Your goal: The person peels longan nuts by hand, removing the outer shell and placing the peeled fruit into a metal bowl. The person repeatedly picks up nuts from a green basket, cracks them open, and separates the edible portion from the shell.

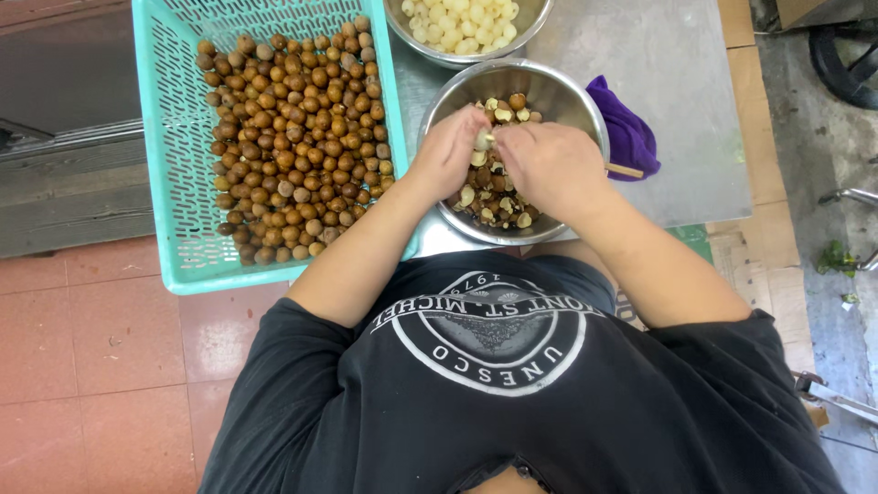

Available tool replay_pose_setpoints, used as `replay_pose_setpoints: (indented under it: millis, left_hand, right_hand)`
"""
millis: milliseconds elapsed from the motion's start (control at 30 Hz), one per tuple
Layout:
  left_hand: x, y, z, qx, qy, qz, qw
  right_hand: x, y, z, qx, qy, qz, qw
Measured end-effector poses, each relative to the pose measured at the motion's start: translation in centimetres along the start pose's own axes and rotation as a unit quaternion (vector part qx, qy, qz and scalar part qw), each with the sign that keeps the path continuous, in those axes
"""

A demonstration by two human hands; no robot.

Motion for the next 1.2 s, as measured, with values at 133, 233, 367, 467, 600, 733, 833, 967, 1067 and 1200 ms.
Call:
replay_pose_setpoints:
  millis: [133,233,367,467,600,733,833,967,1067,1200]
  left_hand:
    - [-1.4,0.0,0.8,-0.050,0.272,-0.105,0.955]
    - [-0.5,0.3,0.4,-0.036,0.079,-0.078,0.993]
    - [1.1,0.3,-0.2,-0.003,-0.082,-0.035,0.996]
    - [0.7,0.5,0.4,-0.029,-0.047,-0.033,0.998]
    - [-2.5,0.4,0.8,-0.047,0.064,-0.052,0.995]
    - [-5.8,0.0,2.3,-0.071,0.448,-0.155,0.878]
    - [-5.4,-0.2,1.8,-0.070,0.417,-0.171,0.890]
    - [-1.8,-0.2,-0.5,-0.055,0.099,-0.144,0.983]
    - [1.5,-0.2,-1.7,-0.031,-0.067,-0.066,0.995]
    - [3.8,-0.1,-1.6,0.000,-0.127,0.007,0.992]
  right_hand:
    - [-0.4,0.4,0.0,0.036,-0.006,-0.048,0.998]
    - [0.1,0.5,0.7,-0.011,-0.021,-0.011,1.000]
    - [2.2,-0.4,1.7,-0.124,-0.116,0.021,0.985]
    - [4.7,-1.3,2.5,-0.285,-0.314,0.062,0.903]
    - [6.0,-1.9,4.2,-0.374,-0.607,0.122,0.690]
    - [6.3,-1.6,6.2,-0.301,-0.687,0.182,0.636]
    - [7.1,-1.5,6.7,-0.295,-0.679,0.193,0.644]
    - [8.2,-0.5,5.9,-0.283,-0.422,0.226,0.831]
    - [7.1,-0.1,4.8,-0.139,-0.267,0.188,0.935]
    - [4.8,-0.7,4.0,0.007,-0.201,0.049,0.978]
Point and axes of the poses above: each hand's wrist, its own y-axis away from the middle knuckle, its own z-axis out of the palm, x = y × z, the point moved 2 cm from there along -y, towards the middle knuckle, and after that the axes turned 15 degrees about -x, right-handed, at the moved point
